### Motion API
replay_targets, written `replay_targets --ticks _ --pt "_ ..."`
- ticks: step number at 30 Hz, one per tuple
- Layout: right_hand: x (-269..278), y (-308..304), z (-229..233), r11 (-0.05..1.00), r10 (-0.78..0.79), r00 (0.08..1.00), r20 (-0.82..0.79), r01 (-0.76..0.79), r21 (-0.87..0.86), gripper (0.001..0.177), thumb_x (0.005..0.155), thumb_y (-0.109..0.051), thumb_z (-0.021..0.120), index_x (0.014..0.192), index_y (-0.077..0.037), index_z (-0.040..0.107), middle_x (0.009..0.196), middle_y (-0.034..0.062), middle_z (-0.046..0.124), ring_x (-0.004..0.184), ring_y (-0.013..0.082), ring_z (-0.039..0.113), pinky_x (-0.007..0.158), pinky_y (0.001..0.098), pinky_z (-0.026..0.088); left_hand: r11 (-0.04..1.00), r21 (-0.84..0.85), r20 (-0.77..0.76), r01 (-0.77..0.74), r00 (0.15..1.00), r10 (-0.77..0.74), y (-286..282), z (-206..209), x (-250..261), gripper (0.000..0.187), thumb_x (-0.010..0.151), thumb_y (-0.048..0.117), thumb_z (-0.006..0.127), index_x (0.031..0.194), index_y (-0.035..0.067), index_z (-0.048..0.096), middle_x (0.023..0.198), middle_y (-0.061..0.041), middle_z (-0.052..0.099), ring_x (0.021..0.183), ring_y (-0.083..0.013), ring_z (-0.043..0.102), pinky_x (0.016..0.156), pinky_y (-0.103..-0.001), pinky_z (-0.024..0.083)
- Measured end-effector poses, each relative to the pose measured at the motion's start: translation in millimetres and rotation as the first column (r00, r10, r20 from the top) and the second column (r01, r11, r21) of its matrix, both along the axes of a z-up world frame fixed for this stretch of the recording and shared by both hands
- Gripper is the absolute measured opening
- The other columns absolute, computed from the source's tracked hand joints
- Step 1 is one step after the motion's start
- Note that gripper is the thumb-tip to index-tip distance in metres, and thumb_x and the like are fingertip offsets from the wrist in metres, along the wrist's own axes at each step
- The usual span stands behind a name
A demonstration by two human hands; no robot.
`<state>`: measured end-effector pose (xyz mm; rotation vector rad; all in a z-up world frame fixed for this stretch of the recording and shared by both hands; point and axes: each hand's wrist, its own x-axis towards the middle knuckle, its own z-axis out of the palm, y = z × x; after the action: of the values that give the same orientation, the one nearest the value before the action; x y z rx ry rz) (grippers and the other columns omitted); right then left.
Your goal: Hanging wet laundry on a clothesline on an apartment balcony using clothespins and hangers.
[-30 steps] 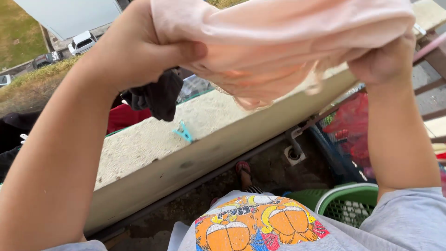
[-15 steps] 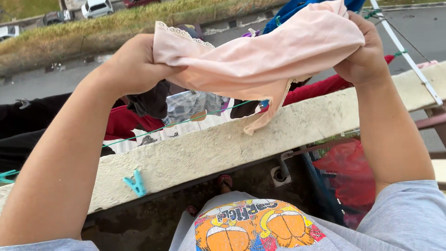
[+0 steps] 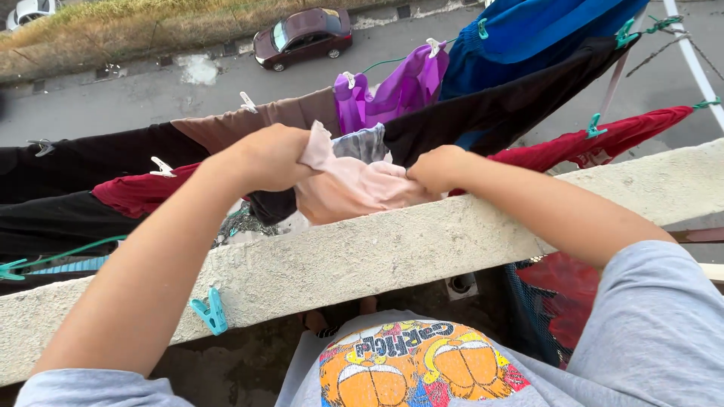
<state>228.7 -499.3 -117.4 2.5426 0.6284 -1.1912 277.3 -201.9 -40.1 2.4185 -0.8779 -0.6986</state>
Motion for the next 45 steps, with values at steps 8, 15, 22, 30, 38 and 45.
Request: replay_targets --ticks 8,15,22,30,38,45 --pt "27 31 26 0.265 -0.163 0.953 -0.256 0.292 0.919 0.064 0.075 -0.019 0.090 0.130 -0.007 0.060 0.119 0.0094 0.069 0.111 0.0185 0.065 0.096 0.0338 0.053 0.994 -0.061 -0.037 0.092 0.995 -0.094 -3 3 -2 0.032 0.078 0.016 0.075 0.110 0.010 0.072 0.102 -0.014 0.076 0.095 -0.0329 0.072 0.085 -0.041 0.055" --pt "25 58 30 0.632 -0.128 0.961 -0.245 0.269 0.727 0.044 0.075 -0.017 0.084 0.116 -0.010 0.072 0.104 0.0079 0.079 0.094 0.0160 0.074 0.086 0.0324 0.057 0.885 -0.466 -0.281 -0.004 0.949 -0.144 35 13 -1 0.034 0.080 -0.003 0.069 0.113 0.005 0.073 0.103 -0.003 0.080 0.097 -0.0070 0.070 0.088 -0.028 0.057" --pt "30 2 18 0.492 0.055 0.995 -0.080 0.043 0.869 0.026 0.070 -0.010 0.082 0.092 0.000 0.073 0.085 0.0106 0.069 0.079 0.0174 0.068 0.070 0.0349 0.055 0.937 -0.344 -0.218 -0.061 0.976 -0.017 91 47 -9 0.033 0.083 0.013 0.081 0.113 0.004 0.070 0.096 -0.001 0.080 0.089 -0.0046 0.066 0.083 -0.028 0.057" --pt "8 -56 71 0.723 -0.259 0.948 0.185 0.063 0.688 0.021 0.079 -0.020 0.080 0.089 -0.004 0.071 0.075 0.0107 0.067 0.070 0.0291 0.067 0.065 0.0387 0.053 0.981 0.178 0.191 -0.076 0.981 0.042 149 25 -12 0.030 0.076 0.025 0.082 0.090 0.006 0.063 0.083 -0.012 0.070 0.082 -0.0363 0.067 0.072 -0.046 0.053" --pt "-15 -97 107 0.773 -0.331 0.794 0.510 -0.083 0.629 0.022 0.082 -0.024 0.077 0.097 -0.009 0.069 0.092 0.0087 0.061 0.081 0.0301 0.066 0.071 0.0405 0.053 0.977 0.149 0.246 -0.152 0.963 0.113 158 27 -15 0.023 0.084 0.023 0.075 0.099 0.008 0.067 0.096 -0.009 0.066 0.083 -0.0326 0.069 0.073 -0.044 0.055" --pt "-31 -87 122 0.945 -0.208 0.721 0.661 -0.026 0.326 0.031 0.083 -0.024 0.082 0.114 -0.022 0.077 0.095 0.0097 0.060 0.079 0.0327 0.066 0.071 0.0442 0.055 0.992 -0.111 0.289 -0.060 0.953 0.090 166 21 -12 0.017 0.087 0.005 0.069 0.103 0.007 0.073 0.100 -0.008 0.070 0.093 -0.0277 0.068 0.081 -0.036 0.055"
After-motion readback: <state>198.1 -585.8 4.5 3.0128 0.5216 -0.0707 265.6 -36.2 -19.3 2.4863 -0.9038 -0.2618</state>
